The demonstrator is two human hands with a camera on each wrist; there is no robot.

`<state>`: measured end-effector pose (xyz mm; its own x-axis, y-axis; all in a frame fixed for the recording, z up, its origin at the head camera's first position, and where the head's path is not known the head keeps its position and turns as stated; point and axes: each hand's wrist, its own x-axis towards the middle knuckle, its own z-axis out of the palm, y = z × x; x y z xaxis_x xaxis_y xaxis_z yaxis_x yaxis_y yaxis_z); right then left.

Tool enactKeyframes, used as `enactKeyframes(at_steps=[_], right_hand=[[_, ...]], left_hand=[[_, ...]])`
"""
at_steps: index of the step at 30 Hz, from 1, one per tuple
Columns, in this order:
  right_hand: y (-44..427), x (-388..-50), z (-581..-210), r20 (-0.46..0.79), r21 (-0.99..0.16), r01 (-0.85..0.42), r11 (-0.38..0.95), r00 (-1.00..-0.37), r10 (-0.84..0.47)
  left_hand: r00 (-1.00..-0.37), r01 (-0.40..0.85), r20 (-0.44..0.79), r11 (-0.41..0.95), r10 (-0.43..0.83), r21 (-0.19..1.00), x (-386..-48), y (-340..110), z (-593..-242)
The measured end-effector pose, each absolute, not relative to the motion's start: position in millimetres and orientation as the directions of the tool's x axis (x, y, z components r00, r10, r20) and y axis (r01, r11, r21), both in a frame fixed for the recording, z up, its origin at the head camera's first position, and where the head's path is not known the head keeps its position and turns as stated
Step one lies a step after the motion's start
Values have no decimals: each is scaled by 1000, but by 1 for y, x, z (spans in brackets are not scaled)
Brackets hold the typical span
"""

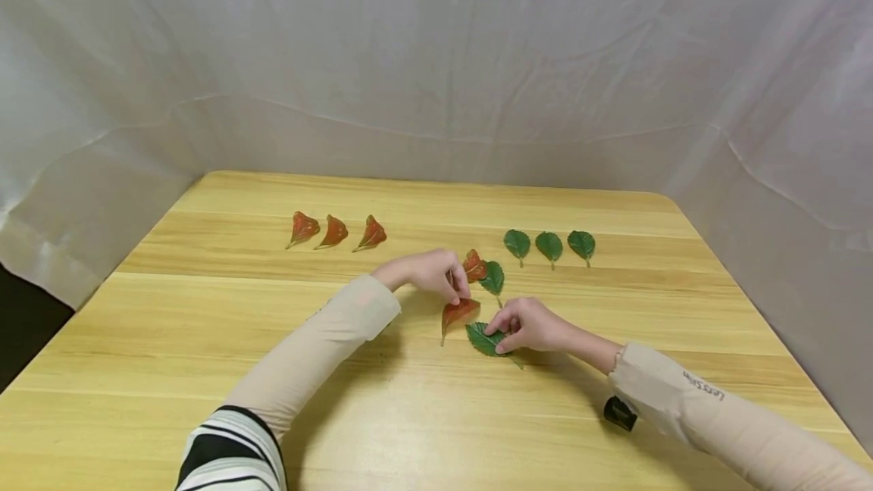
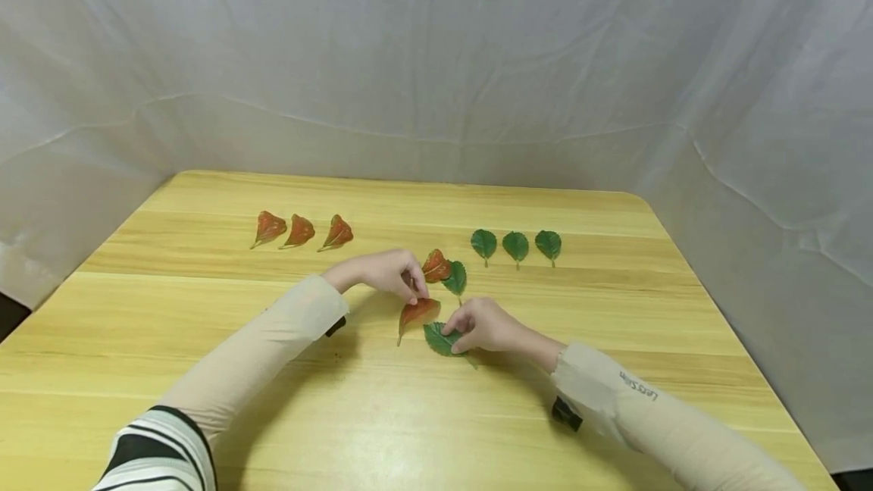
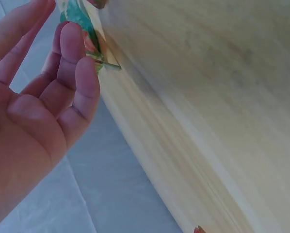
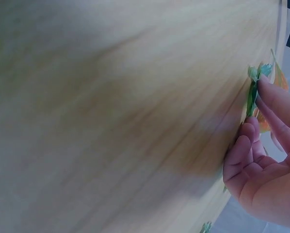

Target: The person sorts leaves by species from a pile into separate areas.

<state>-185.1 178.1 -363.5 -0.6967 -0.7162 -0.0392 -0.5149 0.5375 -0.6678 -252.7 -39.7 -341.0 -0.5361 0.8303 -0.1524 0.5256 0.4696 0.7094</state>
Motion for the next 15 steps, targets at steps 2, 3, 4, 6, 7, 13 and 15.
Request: enactKeyframes(at_steps=[2,3,4,6,7,13,15], right_hand=[[178,-185,-364,-39,-672,-511,535,-698,-715],[178,-185,-364,-38,-675,-509,534,-698,-715],[178,-184,-364,-38,-677,-508,532,-698,-715],[179,-185,-364,-38,-681,-505,530,-698,-715],[179,-185,-364,-39,-682,-504,531,-699,-714],[180,-185,-367,-41,-688,-494,532,-705,-708],[180,-185,-367,-40,-690,-493,530,-705,-708]], left_hand=[[-551,528,-146,478,822,702,-254,-39,-341],[-559,528,-140,482,817,699,-254,-39,-341],[-566,529,-135,485,813,697,-255,-39,-340],[-580,534,-119,487,806,691,-256,-38,-340],[-583,538,-109,483,805,691,-256,-38,-339],[-602,549,-61,467,796,693,-259,-36,-339],[-605,558,-39,458,795,692,-260,-35,-339]])
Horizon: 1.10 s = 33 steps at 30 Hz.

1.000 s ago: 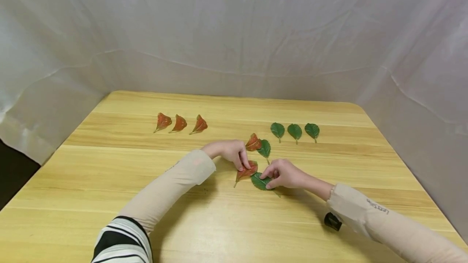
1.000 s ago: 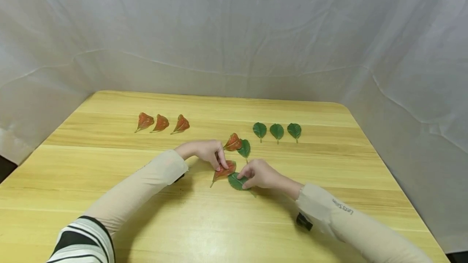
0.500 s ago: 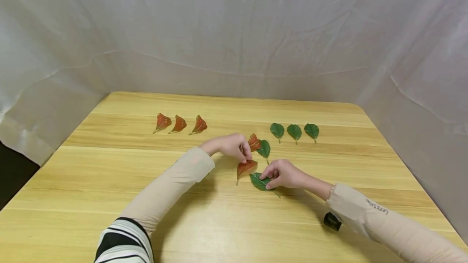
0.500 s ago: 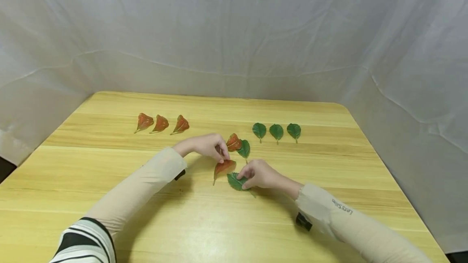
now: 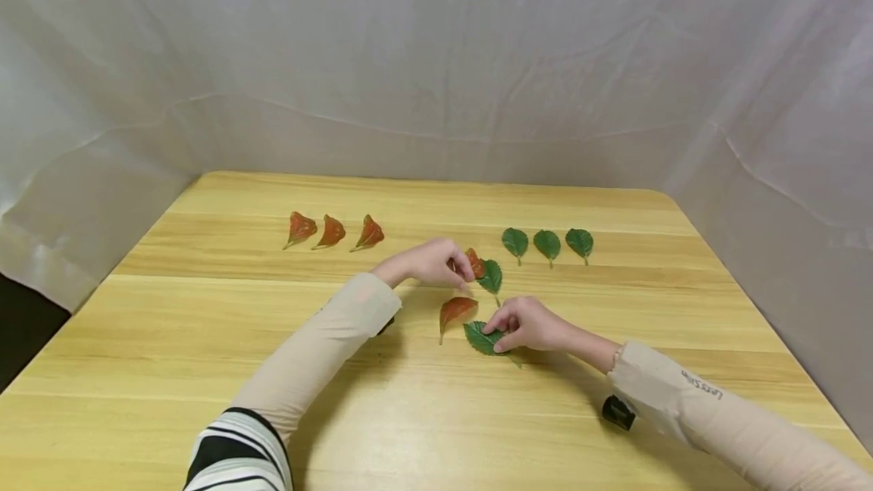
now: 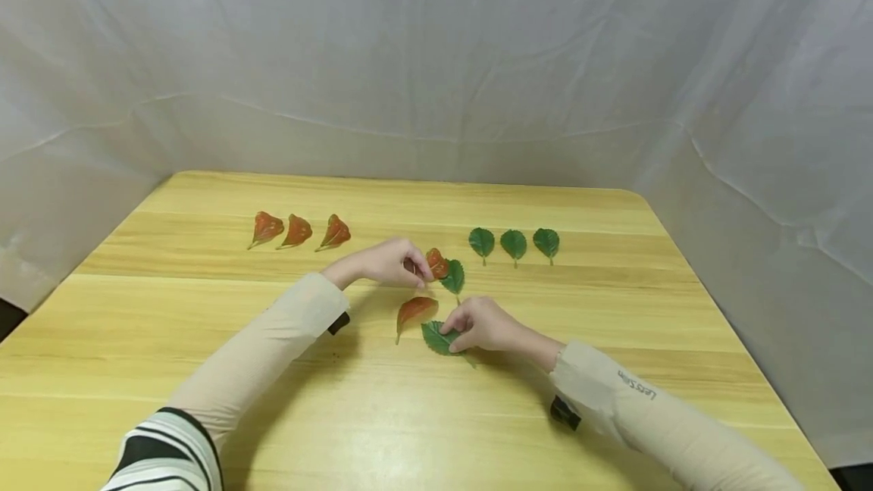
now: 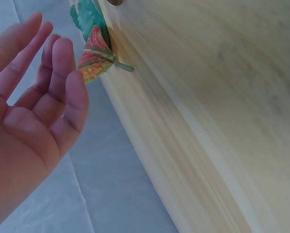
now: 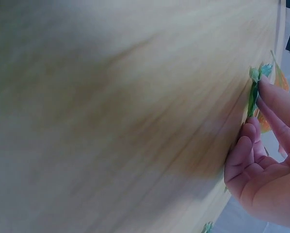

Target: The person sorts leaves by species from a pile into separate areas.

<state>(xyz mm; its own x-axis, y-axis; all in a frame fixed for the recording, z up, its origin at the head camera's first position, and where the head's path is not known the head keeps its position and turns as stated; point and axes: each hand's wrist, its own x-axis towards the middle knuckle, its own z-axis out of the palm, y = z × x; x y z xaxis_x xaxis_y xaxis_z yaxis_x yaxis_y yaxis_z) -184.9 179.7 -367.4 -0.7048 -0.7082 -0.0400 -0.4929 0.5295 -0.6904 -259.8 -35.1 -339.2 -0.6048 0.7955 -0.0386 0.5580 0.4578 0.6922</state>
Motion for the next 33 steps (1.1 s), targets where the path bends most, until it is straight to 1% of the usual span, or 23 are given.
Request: enactKeyframes(at_steps=[3,10,13,15,21,28,33], right_hand=[[180,-184,-367,-43,-695,-485,531,-709,-704],[179,-184,-364,-48,-688,-486,539,-711,-702],[179,-183,-363,-52,-687,-483,543,-713,-700],[179,-183,-363,-52,-684,-487,543,-711,-702],[179,-183,-364,-47,-690,-489,534,-706,-707],[179,-183,-365,-41,-691,-490,531,-707,-706],[179,-183,-365,-41,-687,-494,533,-706,-707]], left_hand=[[-630,559,-7,460,777,690,-261,-34,-339],[-754,525,72,533,653,663,-266,-32,-340],[-791,491,75,556,608,670,-267,-31,-340],[-803,469,66,560,592,683,-269,-30,-340],[-806,430,23,558,591,710,-272,-27,-343],[-809,407,-24,589,588,698,-273,-23,-346],[-792,404,-42,575,609,711,-273,-22,-347]])
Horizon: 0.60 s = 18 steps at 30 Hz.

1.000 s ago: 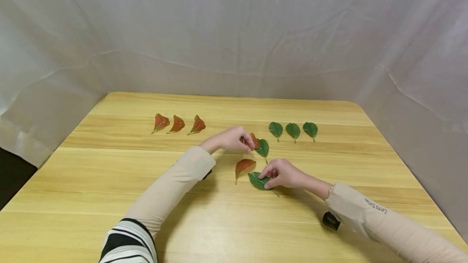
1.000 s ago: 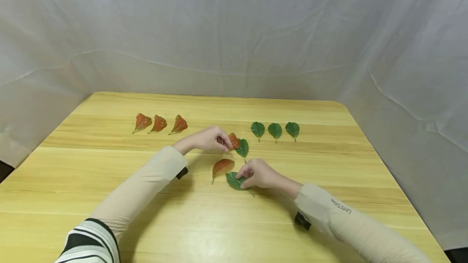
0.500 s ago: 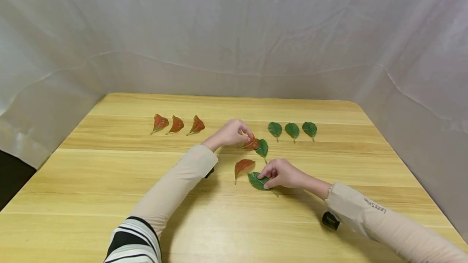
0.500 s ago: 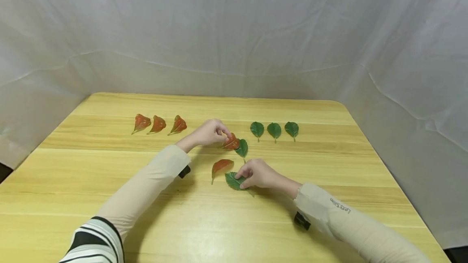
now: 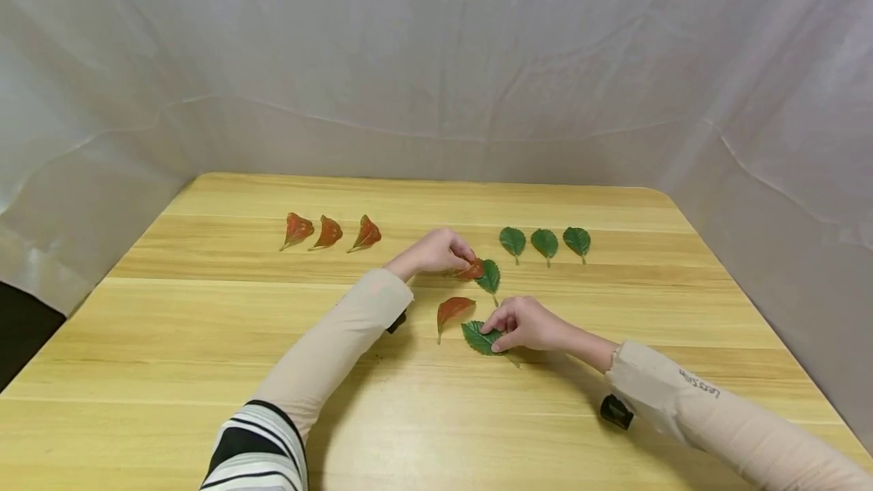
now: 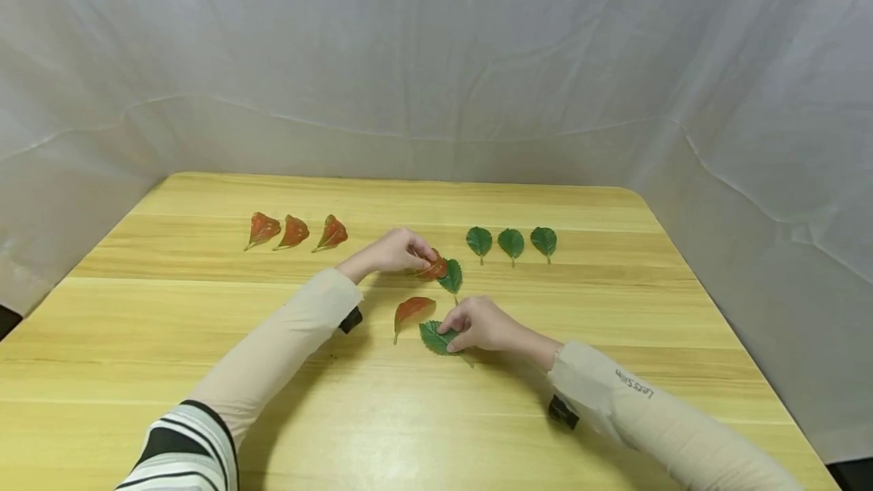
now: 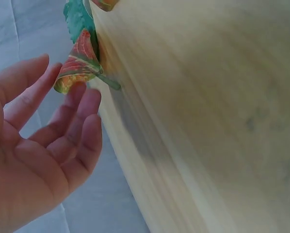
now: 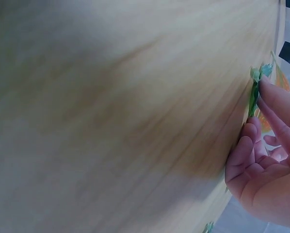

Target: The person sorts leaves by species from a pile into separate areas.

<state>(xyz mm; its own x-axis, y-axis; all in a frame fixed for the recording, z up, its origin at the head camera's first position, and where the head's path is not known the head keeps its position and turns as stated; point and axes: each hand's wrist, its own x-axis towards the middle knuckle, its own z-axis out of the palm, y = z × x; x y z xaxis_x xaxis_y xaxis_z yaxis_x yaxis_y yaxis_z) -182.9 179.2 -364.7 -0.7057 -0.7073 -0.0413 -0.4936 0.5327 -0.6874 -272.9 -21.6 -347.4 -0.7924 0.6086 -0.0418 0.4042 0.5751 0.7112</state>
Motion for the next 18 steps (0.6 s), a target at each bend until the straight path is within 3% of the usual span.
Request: enactKeyframes(at_steps=[8,18], right_hand=[[179,-183,-365,-40,-687,-496,531,-704,-709],[179,-184,-366,-42,-681,-496,538,-708,-705]], left_hand=[[-794,394,-46,570,606,721,-272,-20,-348],[-858,335,24,524,513,783,-273,-23,-349]])
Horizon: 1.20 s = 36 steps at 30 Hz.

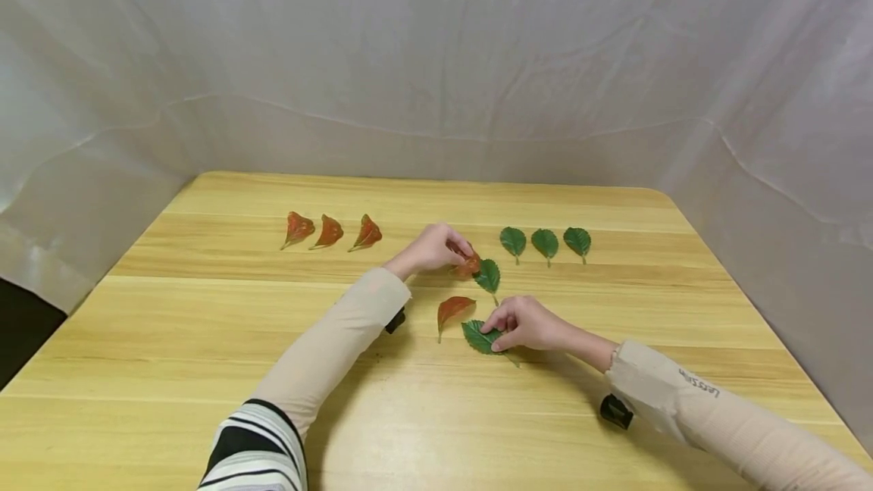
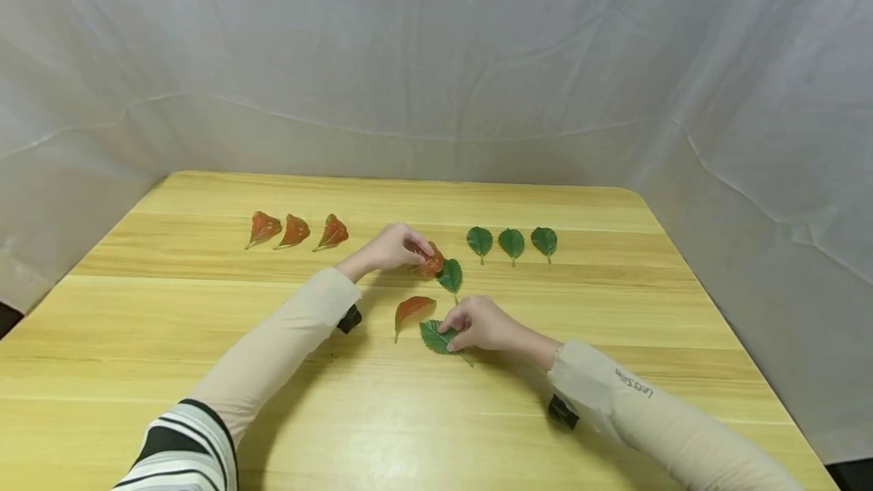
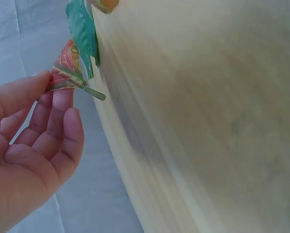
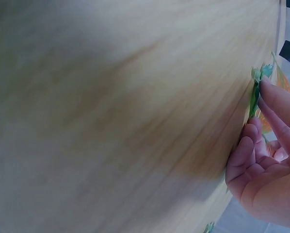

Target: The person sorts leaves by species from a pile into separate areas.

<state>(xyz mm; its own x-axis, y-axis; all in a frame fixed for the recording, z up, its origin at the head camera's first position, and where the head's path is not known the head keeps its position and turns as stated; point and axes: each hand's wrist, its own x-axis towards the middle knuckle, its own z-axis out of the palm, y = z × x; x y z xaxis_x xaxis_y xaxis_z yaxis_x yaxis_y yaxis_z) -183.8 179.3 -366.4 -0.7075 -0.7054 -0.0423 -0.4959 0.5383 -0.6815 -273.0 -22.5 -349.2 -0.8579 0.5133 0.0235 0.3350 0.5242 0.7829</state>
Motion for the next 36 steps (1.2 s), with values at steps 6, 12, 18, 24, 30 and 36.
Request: enactKeyframes(at_steps=[6,12,18,24,30,36], right_hand=[[179,-184,-366,-42,-679,-498,540,-708,-705],[179,-183,-365,-43,-684,-495,536,-707,-706],[179,-183,-366,-47,-689,-483,540,-714,-698],[179,-184,-368,-47,-687,-486,541,-712,-700],[180,-184,-370,-60,-691,-473,547,-716,-695],[180,-184,-369,-63,-692,-471,547,-716,-696]], left_hand=[[-881,333,46,549,471,767,-277,-32,-350],[-896,328,63,558,440,762,-276,-43,-349],[-901,326,73,557,427,764,-273,-55,-342],[-909,300,54,557,414,775,-269,-69,-334],[-915,273,51,522,400,808,-266,-84,-331],[-923,274,76,502,378,820,-261,-100,-328]])
